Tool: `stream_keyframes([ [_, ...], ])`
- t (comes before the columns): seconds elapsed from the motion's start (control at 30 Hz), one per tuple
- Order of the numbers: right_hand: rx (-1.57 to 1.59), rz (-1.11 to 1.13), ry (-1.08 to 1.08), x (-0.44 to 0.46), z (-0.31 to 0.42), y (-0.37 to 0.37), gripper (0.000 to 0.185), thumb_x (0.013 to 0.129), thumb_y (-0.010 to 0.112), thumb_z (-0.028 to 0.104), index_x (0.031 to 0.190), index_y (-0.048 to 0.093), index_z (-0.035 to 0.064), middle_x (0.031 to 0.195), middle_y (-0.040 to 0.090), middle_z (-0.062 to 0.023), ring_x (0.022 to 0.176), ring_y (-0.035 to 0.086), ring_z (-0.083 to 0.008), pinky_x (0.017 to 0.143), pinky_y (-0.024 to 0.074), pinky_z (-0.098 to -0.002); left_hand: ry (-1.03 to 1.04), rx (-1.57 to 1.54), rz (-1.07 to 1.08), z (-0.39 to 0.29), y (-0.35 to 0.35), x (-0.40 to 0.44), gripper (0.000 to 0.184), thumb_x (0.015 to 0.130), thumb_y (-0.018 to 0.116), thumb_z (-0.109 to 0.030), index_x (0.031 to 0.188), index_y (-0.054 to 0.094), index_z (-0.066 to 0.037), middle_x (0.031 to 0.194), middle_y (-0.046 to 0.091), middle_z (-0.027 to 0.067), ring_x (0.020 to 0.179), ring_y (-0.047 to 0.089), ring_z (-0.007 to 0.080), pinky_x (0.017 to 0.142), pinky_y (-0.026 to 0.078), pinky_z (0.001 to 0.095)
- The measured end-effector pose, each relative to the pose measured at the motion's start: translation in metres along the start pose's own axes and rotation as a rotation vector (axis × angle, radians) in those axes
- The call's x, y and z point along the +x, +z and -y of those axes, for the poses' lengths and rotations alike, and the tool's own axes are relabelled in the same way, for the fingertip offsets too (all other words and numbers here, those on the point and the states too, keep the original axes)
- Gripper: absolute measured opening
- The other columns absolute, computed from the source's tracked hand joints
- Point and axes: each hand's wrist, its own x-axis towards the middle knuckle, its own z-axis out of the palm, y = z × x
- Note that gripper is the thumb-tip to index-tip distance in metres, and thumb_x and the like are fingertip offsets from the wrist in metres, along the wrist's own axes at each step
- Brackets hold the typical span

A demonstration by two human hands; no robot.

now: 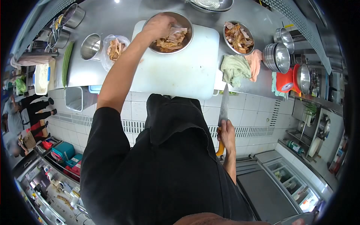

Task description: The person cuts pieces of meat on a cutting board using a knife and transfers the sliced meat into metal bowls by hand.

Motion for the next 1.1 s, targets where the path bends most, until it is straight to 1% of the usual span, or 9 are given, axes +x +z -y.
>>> stream_keyframes([
  [0.17,-0.011,-0.008,0.002,0.004,0.005,-0.006,0.033,0.110,0.046,0.032,0.091,0.046,0.0053,0.063,0.052,-0.0048,0.042,0.048,-0.0117,0.039,0.0404,-0.0273,0.128,0.094,0.207,0.003,0.026,0.028,0.044,0.083,0.076,-0.020,0.126,0.068,-0.012,0.125,0.068,0.0139,0.123,0.056,0.0359,0.106,0.046,0.0445],
  [0.3,-0.001,-0.021,0.025,0.004,0.003,-0.010,0.034,0.111,0.045,0.031,0.092,0.047,0.0033,0.060,0.050,-0.0033,0.044,0.049,-0.0116,0.041,0.0407,-0.0289,-0.011,-0.061,0.285,0.021,0.015,0.041,0.036,0.081,0.075,-0.015,0.115,0.072,-0.007,0.111,0.073,0.0127,0.106,0.066,0.0324,0.093,0.051,0.0412],
  [0.33,-0.006,-0.016,0.029,0.003,0.002,-0.010,0.034,0.111,0.045,0.031,0.092,0.047,0.0033,0.060,0.050,-0.0034,0.044,0.049,-0.0116,0.041,0.0407,-0.0289,0.035,-0.114,0.253,0.027,0.012,0.042,0.032,0.079,0.073,-0.013,0.110,0.073,-0.004,0.103,0.074,0.0121,0.096,0.068,0.0286,0.088,0.052,0.0387],
  [0.53,0.003,-0.004,0.004,0.004,-0.003,-0.010,0.033,0.110,0.047,0.033,0.091,0.046,0.0057,0.061,0.051,-0.0039,0.041,0.047,-0.0115,0.039,0.0389,-0.0274,-0.018,-0.410,0.342,0.042,-0.006,0.036,0.032,0.078,0.075,-0.010,0.108,0.072,0.002,0.095,0.071,0.0069,0.091,0.065,0.0177,0.082,0.053,0.0328],
  [0.73,-0.018,0.017,-0.010,0.005,0.002,-0.011,0.034,0.110,0.046,0.033,0.091,0.047,0.0057,0.061,0.051,-0.0041,0.042,0.048,-0.0117,0.040,0.0397,-0.0274,-0.126,-0.724,0.345,0.042,-0.012,0.020,0.031,0.083,0.076,-0.007,0.111,0.069,0.002,0.096,0.069,0.0043,0.085,0.063,0.0124,0.069,0.052,0.0260],
  [0.83,-0.026,0.044,-0.030,0.008,0.006,-0.011,0.034,0.110,0.045,0.034,0.092,0.047,0.0057,0.062,0.052,-0.0042,0.043,0.048,-0.0120,0.041,0.0405,-0.0273,-0.146,-0.902,0.345,0.046,-0.011,0.012,0.032,0.081,0.075,-0.003,0.112,0.069,0.004,0.101,0.070,0.0081,0.086,0.066,0.0158,0.074,0.058,0.0271],
  [0.93,-0.011,0.067,-0.042,0.011,0.008,-0.010,0.033,0.110,0.045,0.034,0.092,0.047,0.0057,0.062,0.052,-0.0042,0.043,0.049,-0.0123,0.041,0.0410,-0.0272,-0.176,-1.079,0.279,0.034,-0.007,-0.005,0.031,0.084,0.074,-0.001,0.114,0.066,0.003,0.096,0.068,0.0048,0.081,0.064,0.0119,0.068,0.054,0.0232],
  [1.03,0.022,0.093,-0.059,0.014,0.006,-0.009,0.034,0.110,0.044,0.034,0.093,0.048,0.0047,0.063,0.053,-0.0046,0.044,0.049,-0.0123,0.042,0.0414,-0.0276,-0.131,-1.214,0.293,0.018,-0.011,-0.022,0.027,0.085,0.075,-0.001,0.111,0.066,0.001,0.096,0.067,0.0032,0.084,0.064,0.0116,0.075,0.055,0.0256],
  [1.1,0.025,0.108,-0.057,0.014,0.013,-0.008,0.036,0.111,0.044,0.033,0.093,0.048,0.0026,0.064,0.054,-0.0054,0.045,0.049,-0.0120,0.043,0.0418,-0.0285,-0.072,-1.181,0.235,0.006,-0.004,-0.033,0.024,0.086,0.075,-0.001,0.107,0.065,-0.001,0.096,0.066,0.0012,0.085,0.063,0.0103,0.079,0.054,0.0256],
])
